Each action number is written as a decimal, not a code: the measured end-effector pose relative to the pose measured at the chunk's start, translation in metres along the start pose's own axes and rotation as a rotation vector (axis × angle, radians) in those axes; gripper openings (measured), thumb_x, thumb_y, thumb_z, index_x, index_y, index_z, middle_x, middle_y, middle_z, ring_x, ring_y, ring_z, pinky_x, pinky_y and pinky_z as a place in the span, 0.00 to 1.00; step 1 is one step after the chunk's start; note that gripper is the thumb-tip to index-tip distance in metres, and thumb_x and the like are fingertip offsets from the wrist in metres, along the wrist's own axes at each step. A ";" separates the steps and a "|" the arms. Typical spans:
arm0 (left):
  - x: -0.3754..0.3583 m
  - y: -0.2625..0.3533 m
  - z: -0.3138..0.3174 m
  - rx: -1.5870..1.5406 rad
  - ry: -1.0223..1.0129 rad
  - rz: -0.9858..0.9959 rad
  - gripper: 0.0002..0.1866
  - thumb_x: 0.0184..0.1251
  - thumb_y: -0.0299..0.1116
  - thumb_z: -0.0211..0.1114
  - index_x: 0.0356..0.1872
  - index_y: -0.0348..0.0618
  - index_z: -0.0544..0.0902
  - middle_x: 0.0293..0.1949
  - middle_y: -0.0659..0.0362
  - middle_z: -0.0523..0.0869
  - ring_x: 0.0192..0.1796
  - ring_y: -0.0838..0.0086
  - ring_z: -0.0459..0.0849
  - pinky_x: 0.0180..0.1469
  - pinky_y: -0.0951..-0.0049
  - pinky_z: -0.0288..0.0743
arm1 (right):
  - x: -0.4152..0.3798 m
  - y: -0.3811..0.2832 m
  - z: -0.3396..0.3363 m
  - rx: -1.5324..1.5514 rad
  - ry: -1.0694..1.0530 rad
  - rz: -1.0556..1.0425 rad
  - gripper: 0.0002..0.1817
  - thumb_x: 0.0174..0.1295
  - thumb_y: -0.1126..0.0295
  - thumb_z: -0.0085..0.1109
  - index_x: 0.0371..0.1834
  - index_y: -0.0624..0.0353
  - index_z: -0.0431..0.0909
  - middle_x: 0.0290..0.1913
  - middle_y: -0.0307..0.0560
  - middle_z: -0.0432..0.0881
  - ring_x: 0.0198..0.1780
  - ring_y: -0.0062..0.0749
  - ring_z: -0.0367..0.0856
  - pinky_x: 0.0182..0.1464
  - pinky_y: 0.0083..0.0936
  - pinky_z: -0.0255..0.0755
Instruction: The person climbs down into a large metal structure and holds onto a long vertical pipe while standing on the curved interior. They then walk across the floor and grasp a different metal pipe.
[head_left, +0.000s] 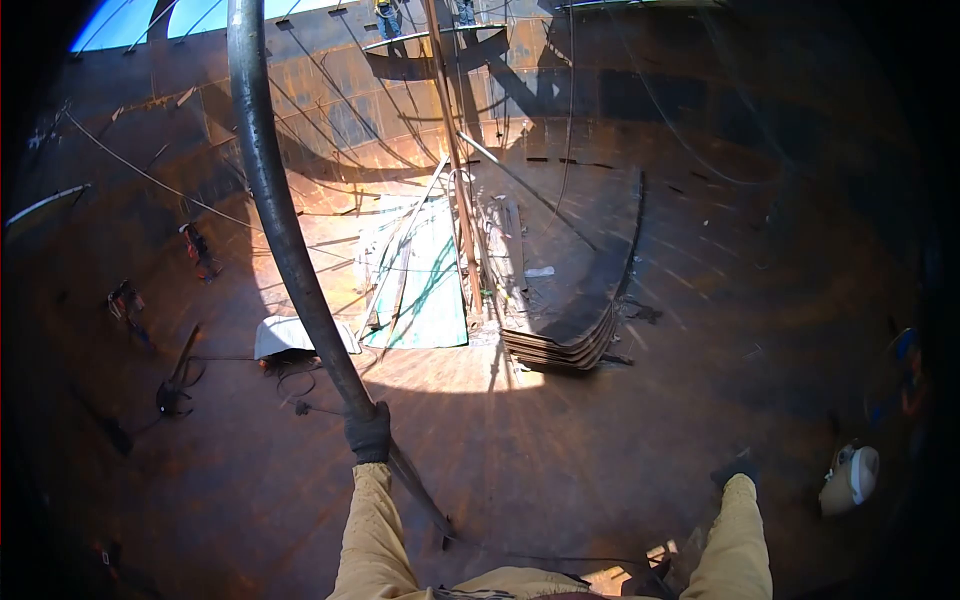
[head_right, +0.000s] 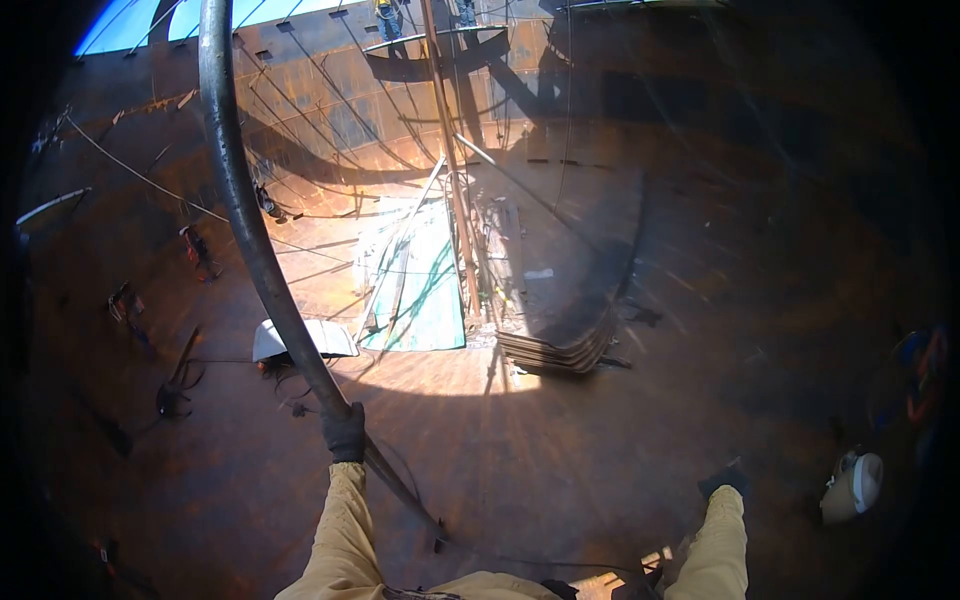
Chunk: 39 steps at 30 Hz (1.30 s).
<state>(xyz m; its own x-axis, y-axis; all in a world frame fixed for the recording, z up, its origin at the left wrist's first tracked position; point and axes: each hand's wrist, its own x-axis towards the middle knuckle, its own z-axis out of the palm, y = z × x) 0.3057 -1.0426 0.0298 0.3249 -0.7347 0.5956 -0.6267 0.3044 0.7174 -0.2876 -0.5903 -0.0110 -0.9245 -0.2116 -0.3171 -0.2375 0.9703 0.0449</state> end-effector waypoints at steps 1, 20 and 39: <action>0.000 -0.002 0.003 -0.011 0.011 -0.004 0.24 0.56 0.43 0.76 0.48 0.40 0.81 0.38 0.45 0.86 0.42 0.47 0.87 0.44 0.52 0.79 | 0.003 0.000 0.000 -0.016 0.002 0.005 0.72 0.48 0.33 0.73 0.84 0.69 0.41 0.82 0.58 0.60 0.80 0.43 0.64 0.80 0.33 0.59; 0.006 -0.009 0.002 0.156 -0.027 0.091 0.30 0.58 0.43 0.72 0.59 0.35 0.79 0.49 0.39 0.84 0.50 0.43 0.85 0.50 0.47 0.78 | 0.031 0.005 0.026 -0.023 0.009 -0.060 0.67 0.49 0.35 0.73 0.83 0.68 0.50 0.73 0.57 0.75 0.71 0.47 0.78 0.71 0.37 0.73; 0.004 -0.008 0.003 0.098 -0.029 0.002 0.27 0.56 0.44 0.74 0.53 0.36 0.81 0.44 0.41 0.86 0.47 0.42 0.86 0.47 0.47 0.78 | 0.002 0.001 0.009 0.039 0.032 -0.049 0.52 0.51 0.32 0.69 0.75 0.56 0.72 0.72 0.52 0.78 0.72 0.47 0.76 0.73 0.36 0.70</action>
<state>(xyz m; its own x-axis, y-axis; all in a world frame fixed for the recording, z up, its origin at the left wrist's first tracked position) 0.3097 -1.0492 0.0254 0.3034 -0.7519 0.5854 -0.6944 0.2462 0.6761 -0.2872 -0.5887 -0.0197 -0.9213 -0.2619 -0.2874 -0.2714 0.9624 -0.0068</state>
